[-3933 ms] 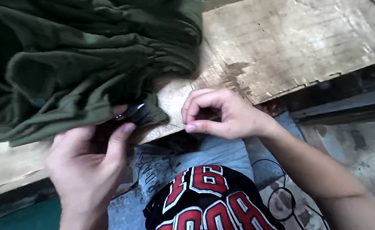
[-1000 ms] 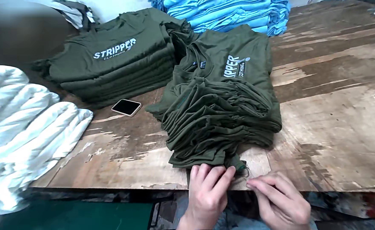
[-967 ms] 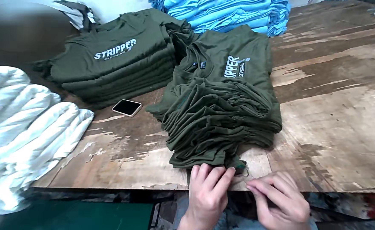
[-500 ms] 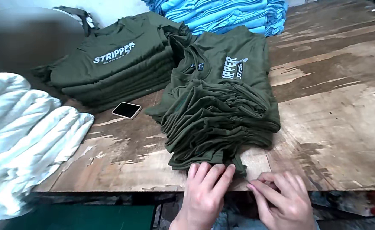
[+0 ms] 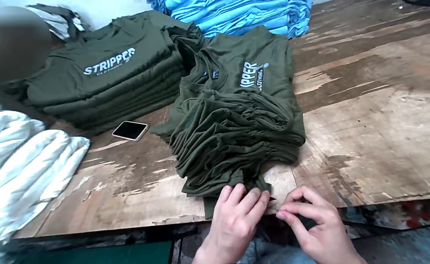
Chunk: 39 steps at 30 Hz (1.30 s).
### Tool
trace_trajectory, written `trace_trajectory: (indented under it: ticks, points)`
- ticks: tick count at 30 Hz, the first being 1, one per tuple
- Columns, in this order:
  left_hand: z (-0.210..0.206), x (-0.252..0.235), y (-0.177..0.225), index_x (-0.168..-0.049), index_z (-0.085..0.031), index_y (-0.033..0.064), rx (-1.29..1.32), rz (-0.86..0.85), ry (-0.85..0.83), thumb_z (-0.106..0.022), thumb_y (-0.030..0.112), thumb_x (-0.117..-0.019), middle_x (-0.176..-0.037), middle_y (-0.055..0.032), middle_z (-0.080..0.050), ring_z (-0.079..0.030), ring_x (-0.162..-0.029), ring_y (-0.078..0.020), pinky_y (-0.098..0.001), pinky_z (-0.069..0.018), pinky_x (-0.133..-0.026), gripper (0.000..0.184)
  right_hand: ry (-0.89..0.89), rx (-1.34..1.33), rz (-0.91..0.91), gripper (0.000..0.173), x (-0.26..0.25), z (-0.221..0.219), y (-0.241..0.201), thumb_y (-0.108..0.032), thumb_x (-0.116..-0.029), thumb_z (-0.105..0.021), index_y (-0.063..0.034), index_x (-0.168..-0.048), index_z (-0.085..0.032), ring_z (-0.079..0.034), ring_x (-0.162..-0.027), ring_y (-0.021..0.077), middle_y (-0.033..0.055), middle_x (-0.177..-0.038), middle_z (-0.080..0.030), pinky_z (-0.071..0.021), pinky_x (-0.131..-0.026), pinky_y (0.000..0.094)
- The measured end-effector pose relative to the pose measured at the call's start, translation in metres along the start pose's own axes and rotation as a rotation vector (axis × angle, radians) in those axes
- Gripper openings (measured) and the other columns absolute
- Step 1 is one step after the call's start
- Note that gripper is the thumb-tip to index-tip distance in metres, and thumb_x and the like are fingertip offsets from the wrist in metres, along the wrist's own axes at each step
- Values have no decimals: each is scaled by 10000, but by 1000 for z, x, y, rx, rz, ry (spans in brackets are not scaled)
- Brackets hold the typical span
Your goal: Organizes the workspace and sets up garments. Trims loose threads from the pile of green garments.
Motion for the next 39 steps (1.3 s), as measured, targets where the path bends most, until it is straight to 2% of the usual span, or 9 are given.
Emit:
trace_trajectory:
  ticks: [4,7,11,18,25,29,33,35,39]
  points:
    - [-1,-4,-11,-1184,-745,202,-1,171,-133,-658,356,-966,-983,-34,-713,-681,-784,-231,-448,-533,-649,280,-229,193,288,242,18,-5,-6,-312,-1034,-599,-158,-908,-737,-663,-860,158,32,-877,-689,-542,-797,322]
    - [17,-28,-44,-953,-777,133,-69,266,2,-672,105,-817,-816,-45,-714,-696,-734,-243,-484,-582,-666,175,-643,307,367,150,50,-28,7,-148,-999,-576,-115,-932,-707,-697,-791,244,66,-822,-696,-562,-727,417]
    - [54,-85,-85,-992,-772,61,-144,284,205,-650,57,-872,-795,-103,-653,-638,-755,-280,-466,-515,-706,171,-1045,454,-95,500,75,-34,50,-39,-868,-728,-124,-1356,-664,-624,-1229,443,221,-1327,-661,-477,-1022,662]
    - [31,-33,-99,-1042,-725,21,127,181,-144,-613,318,-965,-940,-155,-688,-654,-811,-261,-469,-532,-729,327,-782,561,-810,331,53,124,74,-239,-1061,-560,-111,-1347,-666,-684,-1112,338,160,-1187,-718,-511,-996,576]
    - [3,10,-63,-1016,-634,-205,295,368,-57,-647,30,-979,-899,-208,-667,-634,-824,-55,-173,-531,-798,238,-739,354,-1099,352,144,171,84,-163,-1043,-610,-80,-1385,-619,-684,-1155,242,117,-1274,-697,-511,-1051,451]
    - [1,5,-59,-1009,-632,-199,276,389,-31,-636,21,-982,-887,-187,-649,-604,-812,-37,-162,-513,-780,221,-617,251,-1021,372,159,148,92,-234,-1012,-670,-72,-1346,-645,-685,-1124,225,115,-1253,-693,-527,-1032,419]
    - [4,9,-63,-1002,-658,-155,225,243,-4,-664,103,-980,-843,-207,-643,-581,-717,-86,-208,-502,-673,259,-621,419,-886,859,162,96,94,-539,-820,-823,-270,-1552,-463,-515,-1318,421,219,-1468,-497,-486,-1032,616]
    - [4,14,-63,-1019,-682,-113,183,194,16,-684,147,-986,-831,-187,-647,-570,-706,-100,-229,-488,-665,262,-742,518,-714,731,168,60,87,-586,-907,-694,-304,-1546,-478,-341,-1446,533,304,-1583,-362,-326,-1105,728]
    - [-1,24,-61,-1037,-719,-34,109,155,15,-704,212,-975,-829,-170,-668,-612,-733,-186,-330,-515,-718,254,-986,518,-367,462,176,-3,98,-452,-1032,-558,-247,-1444,-605,-253,-1555,395,180,-1616,-412,-60,-1221,729]
Point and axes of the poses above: each hand's wrist, its own x-axis away from the middle knuckle, its own z-axis out of the back of the hand, y = z × x, the point moved 2 cm from there along -x, towards the middle knuckle
